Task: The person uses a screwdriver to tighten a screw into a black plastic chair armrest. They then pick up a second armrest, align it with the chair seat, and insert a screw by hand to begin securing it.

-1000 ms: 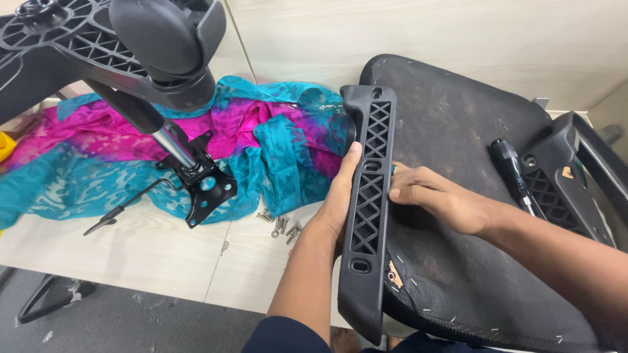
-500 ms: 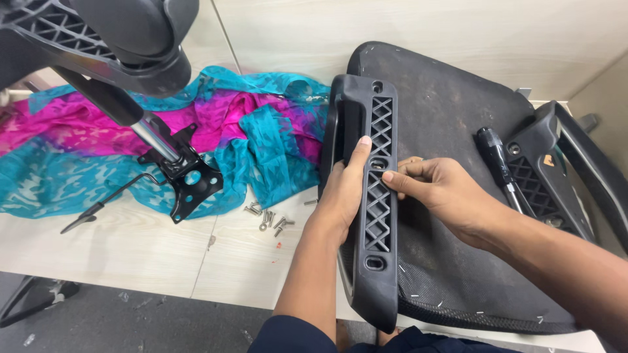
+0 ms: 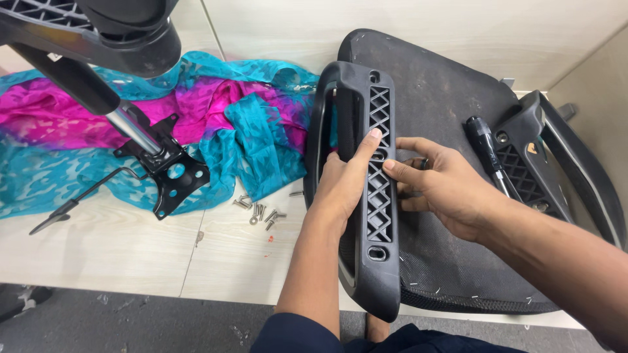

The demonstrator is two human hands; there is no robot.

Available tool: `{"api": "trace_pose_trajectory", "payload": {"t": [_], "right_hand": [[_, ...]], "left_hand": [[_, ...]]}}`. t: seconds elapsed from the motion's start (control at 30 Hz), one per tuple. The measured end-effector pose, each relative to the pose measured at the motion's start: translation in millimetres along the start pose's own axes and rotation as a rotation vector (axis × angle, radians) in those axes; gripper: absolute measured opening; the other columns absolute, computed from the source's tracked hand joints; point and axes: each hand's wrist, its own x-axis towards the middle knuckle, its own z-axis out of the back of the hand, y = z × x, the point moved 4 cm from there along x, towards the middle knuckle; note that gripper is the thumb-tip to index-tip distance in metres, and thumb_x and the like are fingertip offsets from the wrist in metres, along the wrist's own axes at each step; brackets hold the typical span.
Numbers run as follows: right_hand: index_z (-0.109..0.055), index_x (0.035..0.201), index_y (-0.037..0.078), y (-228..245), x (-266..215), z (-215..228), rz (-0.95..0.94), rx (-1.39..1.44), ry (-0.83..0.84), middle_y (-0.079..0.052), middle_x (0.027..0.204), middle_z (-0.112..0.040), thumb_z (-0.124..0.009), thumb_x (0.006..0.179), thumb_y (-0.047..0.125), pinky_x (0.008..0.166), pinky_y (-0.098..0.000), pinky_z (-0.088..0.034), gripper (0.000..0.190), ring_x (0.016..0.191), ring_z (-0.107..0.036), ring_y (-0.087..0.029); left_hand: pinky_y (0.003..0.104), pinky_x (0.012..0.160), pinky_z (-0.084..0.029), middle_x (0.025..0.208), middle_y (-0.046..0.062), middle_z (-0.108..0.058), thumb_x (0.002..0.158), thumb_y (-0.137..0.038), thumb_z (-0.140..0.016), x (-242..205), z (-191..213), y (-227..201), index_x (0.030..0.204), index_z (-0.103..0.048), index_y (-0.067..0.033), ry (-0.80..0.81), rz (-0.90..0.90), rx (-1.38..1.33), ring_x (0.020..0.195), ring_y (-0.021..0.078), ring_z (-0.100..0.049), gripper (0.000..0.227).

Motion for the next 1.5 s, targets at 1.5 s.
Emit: {"api": "trace_pose_trajectory", "payload": {"t": [1.5], "right_hand": [[-0.043,0.153,0.017,-14,34,10,0.055,-0.142,0.038,-0.003,0.072,-0.055,-0.071,0.089,0.031,0.053,-0.0294,-0.056,0.072,0.057,-0.058,-0.013]], "left_hand": [[0.033,0.073,-0.06,0.095,0.009,-0.078,0.074,-0.04,-0.077,-13,1,-3,0.111,-0.074,-0.0042,0.03,-0.021,-0.174,0.082,0.0177,-0.075,0.052]]}}
